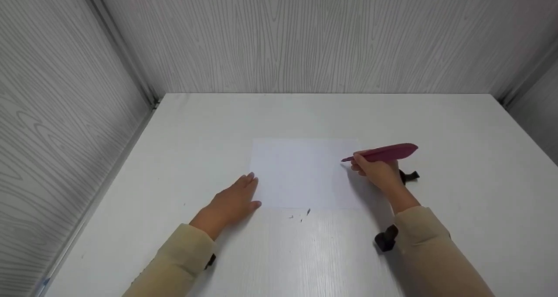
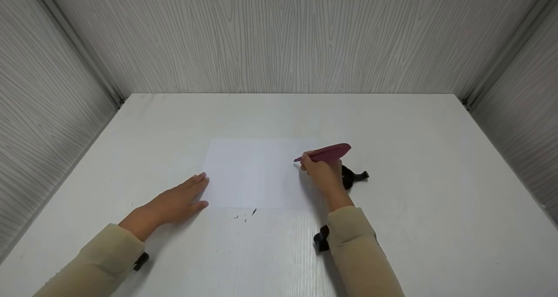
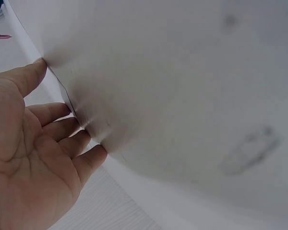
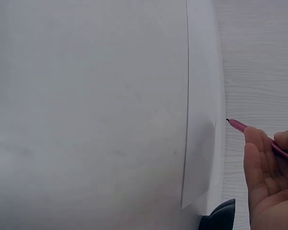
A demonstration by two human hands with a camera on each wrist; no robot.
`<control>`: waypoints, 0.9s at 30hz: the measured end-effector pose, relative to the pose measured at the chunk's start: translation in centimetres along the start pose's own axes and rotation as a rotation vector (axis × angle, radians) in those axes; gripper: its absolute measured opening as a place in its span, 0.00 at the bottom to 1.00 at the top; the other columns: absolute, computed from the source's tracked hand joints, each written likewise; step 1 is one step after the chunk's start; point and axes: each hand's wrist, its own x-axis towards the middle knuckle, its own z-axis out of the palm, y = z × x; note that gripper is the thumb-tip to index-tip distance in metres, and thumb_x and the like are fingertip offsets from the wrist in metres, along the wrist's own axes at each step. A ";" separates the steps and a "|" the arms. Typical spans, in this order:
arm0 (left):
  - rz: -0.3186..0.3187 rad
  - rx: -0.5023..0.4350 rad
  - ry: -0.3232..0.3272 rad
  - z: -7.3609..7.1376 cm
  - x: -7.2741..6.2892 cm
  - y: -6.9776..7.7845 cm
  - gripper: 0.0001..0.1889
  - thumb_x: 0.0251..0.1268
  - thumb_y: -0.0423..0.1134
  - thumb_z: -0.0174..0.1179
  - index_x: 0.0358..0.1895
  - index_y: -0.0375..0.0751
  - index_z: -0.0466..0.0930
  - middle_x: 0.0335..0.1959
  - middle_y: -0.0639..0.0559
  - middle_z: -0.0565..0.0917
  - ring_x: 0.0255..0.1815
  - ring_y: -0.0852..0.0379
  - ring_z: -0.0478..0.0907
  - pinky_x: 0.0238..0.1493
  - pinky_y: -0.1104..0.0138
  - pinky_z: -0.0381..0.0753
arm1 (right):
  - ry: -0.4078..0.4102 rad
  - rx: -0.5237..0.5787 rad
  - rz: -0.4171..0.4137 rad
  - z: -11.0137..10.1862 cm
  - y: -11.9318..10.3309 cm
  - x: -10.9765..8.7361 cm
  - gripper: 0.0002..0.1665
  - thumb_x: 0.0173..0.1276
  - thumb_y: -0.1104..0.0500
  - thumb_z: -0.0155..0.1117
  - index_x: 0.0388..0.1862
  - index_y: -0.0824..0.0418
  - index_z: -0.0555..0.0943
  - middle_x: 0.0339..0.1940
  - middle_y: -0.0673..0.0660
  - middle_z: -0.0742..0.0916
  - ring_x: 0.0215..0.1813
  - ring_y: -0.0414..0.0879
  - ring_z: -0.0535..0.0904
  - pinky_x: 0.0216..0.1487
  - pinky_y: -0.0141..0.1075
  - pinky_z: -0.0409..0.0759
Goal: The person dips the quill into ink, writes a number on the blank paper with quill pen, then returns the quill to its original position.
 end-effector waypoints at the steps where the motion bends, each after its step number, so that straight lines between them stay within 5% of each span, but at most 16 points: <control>1: 0.000 0.000 0.001 0.0 0.0 0.0 0.36 0.72 0.50 0.51 0.74 0.35 0.51 0.76 0.45 0.48 0.76 0.47 0.43 0.71 0.52 0.51 | 0.000 -0.001 0.004 0.0 0.0 0.0 0.25 0.69 0.48 0.61 0.55 0.66 0.77 0.39 0.56 0.88 0.40 0.42 0.84 0.45 0.31 0.80; 27: -0.003 0.007 -0.007 -0.2 -0.2 0.2 0.35 0.73 0.49 0.51 0.74 0.33 0.51 0.76 0.44 0.49 0.76 0.47 0.43 0.70 0.52 0.53 | -0.097 -0.056 -0.050 0.5 0.3 -0.5 0.24 0.69 0.49 0.61 0.54 0.67 0.77 0.39 0.55 0.88 0.40 0.42 0.84 0.44 0.30 0.80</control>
